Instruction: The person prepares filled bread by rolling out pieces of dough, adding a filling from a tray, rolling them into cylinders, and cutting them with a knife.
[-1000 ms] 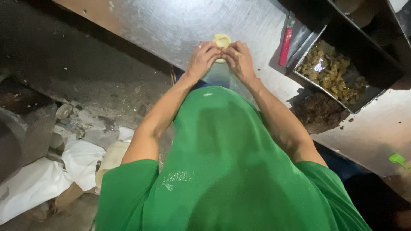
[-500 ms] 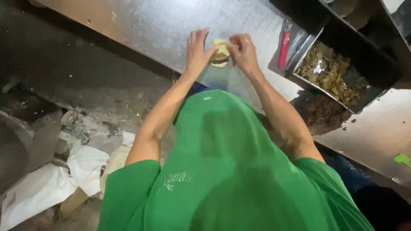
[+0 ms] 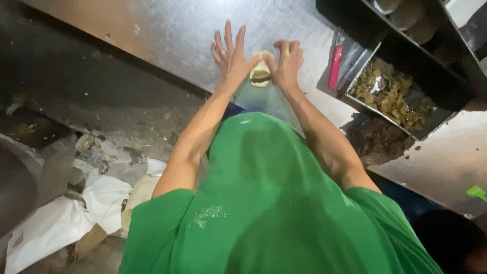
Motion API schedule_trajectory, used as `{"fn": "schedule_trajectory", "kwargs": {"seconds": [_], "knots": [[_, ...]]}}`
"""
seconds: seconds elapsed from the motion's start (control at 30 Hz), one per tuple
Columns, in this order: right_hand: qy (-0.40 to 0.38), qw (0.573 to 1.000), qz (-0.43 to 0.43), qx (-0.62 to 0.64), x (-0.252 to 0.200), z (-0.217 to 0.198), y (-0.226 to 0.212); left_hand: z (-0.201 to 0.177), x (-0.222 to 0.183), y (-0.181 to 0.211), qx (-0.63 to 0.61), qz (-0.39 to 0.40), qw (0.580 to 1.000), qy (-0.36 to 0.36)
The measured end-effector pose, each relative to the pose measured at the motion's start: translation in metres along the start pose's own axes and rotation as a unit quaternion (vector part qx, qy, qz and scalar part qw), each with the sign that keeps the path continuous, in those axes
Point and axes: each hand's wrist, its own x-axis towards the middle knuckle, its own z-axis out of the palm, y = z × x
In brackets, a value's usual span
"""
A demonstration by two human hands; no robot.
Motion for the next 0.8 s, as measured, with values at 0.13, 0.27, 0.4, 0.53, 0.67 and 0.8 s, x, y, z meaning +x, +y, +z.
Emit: {"fn": "schedule_trajectory", "kwargs": {"seconds": [0.13,0.27,0.4,0.53,0.67,0.8], "knots": [[0.002,0.999,0.018,-0.044,0.017,0.006,-0.006,0.011,0.008,-0.007,0.012,0.037,0.998,0.046],[0.000,0.999,-0.008,-0.042,0.022,-0.002,-0.002,0.018,0.013,-0.010,0.038,0.047,0.996,0.062],[-0.009,0.998,-0.021,-0.056,0.012,-0.018,0.013,0.026,0.009,-0.026,0.096,0.063,0.992,0.044],[-0.047,0.991,-0.074,-0.101,0.005,-0.023,0.028,0.029,0.000,-0.052,0.106,0.121,0.987,0.009],[-0.159,0.944,-0.290,0.000,-0.032,-0.030,0.027,0.014,-0.023,-0.055,-0.113,0.420,0.892,-0.122],[-0.115,0.946,-0.302,0.007,-0.059,-0.014,0.019,0.007,-0.044,-0.039,-0.094,0.390,0.911,-0.091]]}}
